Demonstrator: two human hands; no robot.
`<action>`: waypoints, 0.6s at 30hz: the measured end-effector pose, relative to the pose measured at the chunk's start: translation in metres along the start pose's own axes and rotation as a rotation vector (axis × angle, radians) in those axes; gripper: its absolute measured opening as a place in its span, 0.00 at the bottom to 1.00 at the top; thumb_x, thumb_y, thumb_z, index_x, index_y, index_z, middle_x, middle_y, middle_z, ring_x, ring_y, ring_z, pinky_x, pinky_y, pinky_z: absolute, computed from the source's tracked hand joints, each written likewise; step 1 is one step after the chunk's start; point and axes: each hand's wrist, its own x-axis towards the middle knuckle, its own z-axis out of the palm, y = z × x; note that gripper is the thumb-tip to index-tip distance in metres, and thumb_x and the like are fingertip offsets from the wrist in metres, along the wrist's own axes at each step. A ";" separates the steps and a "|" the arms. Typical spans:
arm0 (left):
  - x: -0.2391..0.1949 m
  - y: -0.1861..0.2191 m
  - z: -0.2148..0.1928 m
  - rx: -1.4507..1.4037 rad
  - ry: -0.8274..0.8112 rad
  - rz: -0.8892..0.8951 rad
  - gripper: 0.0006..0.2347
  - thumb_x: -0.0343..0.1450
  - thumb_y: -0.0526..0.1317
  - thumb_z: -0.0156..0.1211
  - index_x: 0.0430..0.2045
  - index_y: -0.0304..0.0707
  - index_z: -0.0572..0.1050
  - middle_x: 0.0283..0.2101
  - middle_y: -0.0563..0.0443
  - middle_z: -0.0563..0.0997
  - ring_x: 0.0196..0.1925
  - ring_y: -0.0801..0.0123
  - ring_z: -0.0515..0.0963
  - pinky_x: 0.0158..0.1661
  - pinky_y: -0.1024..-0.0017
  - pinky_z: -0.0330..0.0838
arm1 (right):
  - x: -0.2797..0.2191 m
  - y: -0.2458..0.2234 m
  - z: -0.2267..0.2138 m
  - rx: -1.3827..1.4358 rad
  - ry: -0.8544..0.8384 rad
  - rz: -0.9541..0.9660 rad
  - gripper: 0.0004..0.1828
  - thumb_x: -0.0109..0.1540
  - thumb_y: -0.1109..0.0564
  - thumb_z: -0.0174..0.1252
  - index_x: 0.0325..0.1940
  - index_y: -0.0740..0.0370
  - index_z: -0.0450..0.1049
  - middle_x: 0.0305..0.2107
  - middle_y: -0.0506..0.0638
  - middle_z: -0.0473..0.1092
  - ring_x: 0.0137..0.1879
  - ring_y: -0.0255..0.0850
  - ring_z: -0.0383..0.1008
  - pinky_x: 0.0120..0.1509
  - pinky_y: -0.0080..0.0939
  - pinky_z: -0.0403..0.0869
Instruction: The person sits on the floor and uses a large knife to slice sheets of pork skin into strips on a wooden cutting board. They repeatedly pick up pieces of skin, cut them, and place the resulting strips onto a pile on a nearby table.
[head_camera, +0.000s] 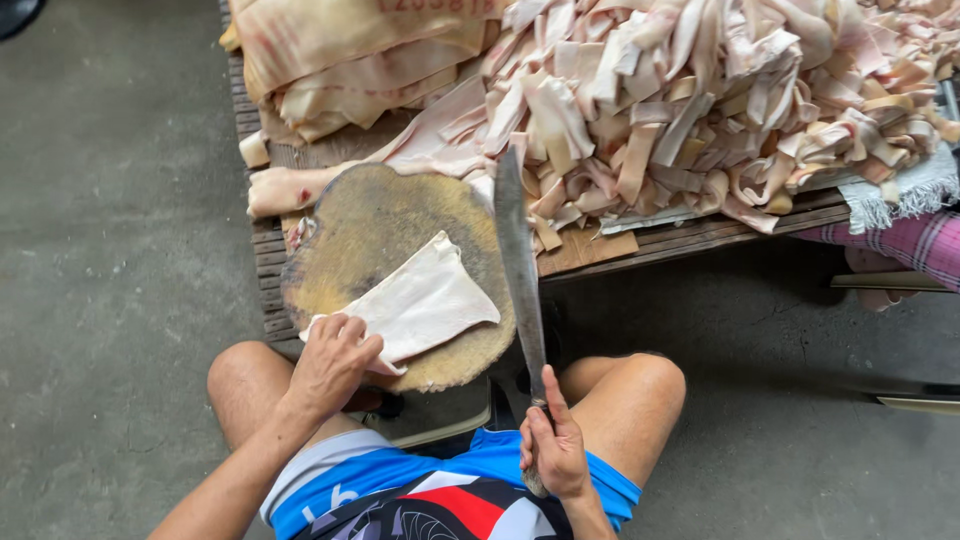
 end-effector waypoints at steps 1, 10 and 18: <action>-0.011 -0.002 0.004 -0.009 0.075 -0.034 0.07 0.62 0.38 0.63 0.30 0.42 0.76 0.43 0.44 0.76 0.53 0.49 0.73 0.54 0.52 0.65 | -0.001 -0.006 0.010 -0.114 0.000 0.020 0.37 0.69 0.61 0.45 0.81 0.41 0.46 0.18 0.47 0.63 0.19 0.32 0.64 0.24 0.34 0.71; -0.049 -0.006 0.025 -0.437 0.420 -0.619 0.12 0.66 0.45 0.72 0.34 0.43 0.76 0.59 0.29 0.71 0.61 0.41 0.70 0.59 0.53 0.65 | 0.038 -0.027 0.062 -1.127 -0.033 -0.400 0.32 0.68 0.58 0.55 0.77 0.46 0.61 0.21 0.53 0.70 0.25 0.37 0.70 0.33 0.42 0.71; -0.044 -0.001 0.028 -0.895 0.281 -1.075 0.37 0.59 0.36 0.77 0.62 0.32 0.59 0.36 0.42 0.79 0.36 0.60 0.81 0.40 0.66 0.76 | 0.005 -0.106 0.059 -0.571 -0.123 -0.223 0.32 0.70 0.60 0.48 0.79 0.44 0.53 0.21 0.43 0.65 0.23 0.28 0.62 0.26 0.29 0.68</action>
